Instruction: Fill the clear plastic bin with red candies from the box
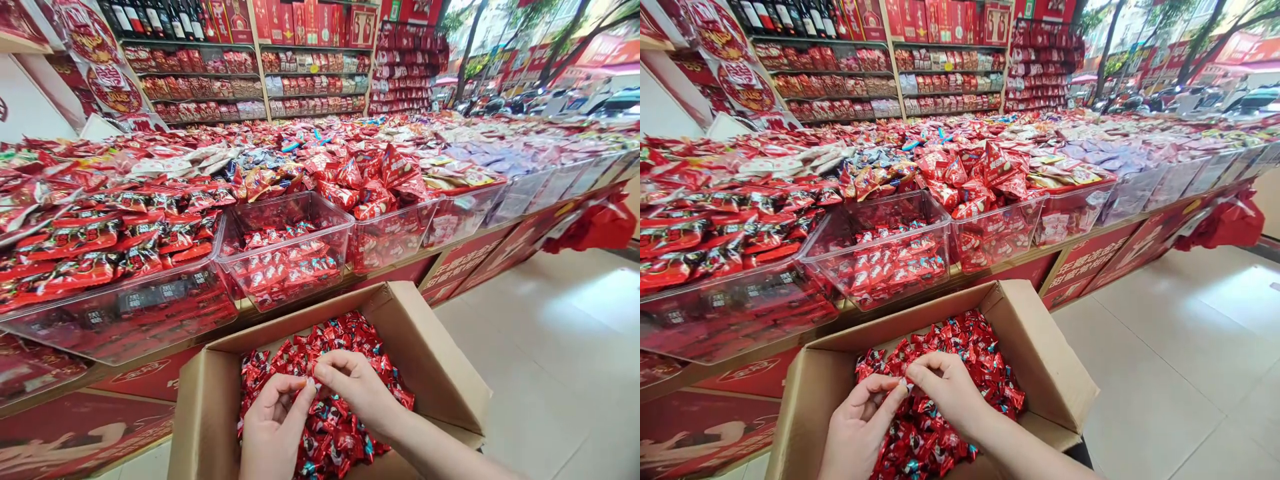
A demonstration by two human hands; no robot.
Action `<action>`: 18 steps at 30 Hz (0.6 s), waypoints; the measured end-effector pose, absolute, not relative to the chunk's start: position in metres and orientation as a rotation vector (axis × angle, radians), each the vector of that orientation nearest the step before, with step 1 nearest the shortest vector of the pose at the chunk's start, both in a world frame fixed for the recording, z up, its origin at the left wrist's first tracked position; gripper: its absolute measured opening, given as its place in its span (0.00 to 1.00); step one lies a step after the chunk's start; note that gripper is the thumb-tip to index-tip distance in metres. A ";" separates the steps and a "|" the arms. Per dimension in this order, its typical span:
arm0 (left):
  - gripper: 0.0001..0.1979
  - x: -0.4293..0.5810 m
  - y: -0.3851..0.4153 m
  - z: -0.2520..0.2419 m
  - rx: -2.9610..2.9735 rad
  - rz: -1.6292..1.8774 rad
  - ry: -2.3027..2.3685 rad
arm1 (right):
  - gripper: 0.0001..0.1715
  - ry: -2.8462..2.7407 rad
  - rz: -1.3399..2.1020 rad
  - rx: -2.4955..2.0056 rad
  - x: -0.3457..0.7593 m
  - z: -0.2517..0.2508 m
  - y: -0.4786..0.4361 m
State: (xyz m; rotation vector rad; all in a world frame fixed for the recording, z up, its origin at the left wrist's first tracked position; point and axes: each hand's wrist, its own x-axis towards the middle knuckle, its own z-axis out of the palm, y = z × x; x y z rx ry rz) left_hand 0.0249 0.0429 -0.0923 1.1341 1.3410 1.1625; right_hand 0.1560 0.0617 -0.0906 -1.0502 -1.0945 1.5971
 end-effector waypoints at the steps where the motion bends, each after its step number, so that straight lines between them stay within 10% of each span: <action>1: 0.08 0.023 0.042 -0.087 1.157 1.178 1.342 | 0.18 -1.118 1.584 -1.034 0.155 -0.084 0.062; 8: 0.10 -0.043 0.065 -0.052 2.037 1.393 1.634 | 0.11 -1.719 0.895 -0.855 0.174 0.022 0.089; 18: 0.20 -0.088 0.108 -0.104 2.427 0.598 2.224 | 0.13 -2.388 0.152 -1.349 0.136 0.104 0.291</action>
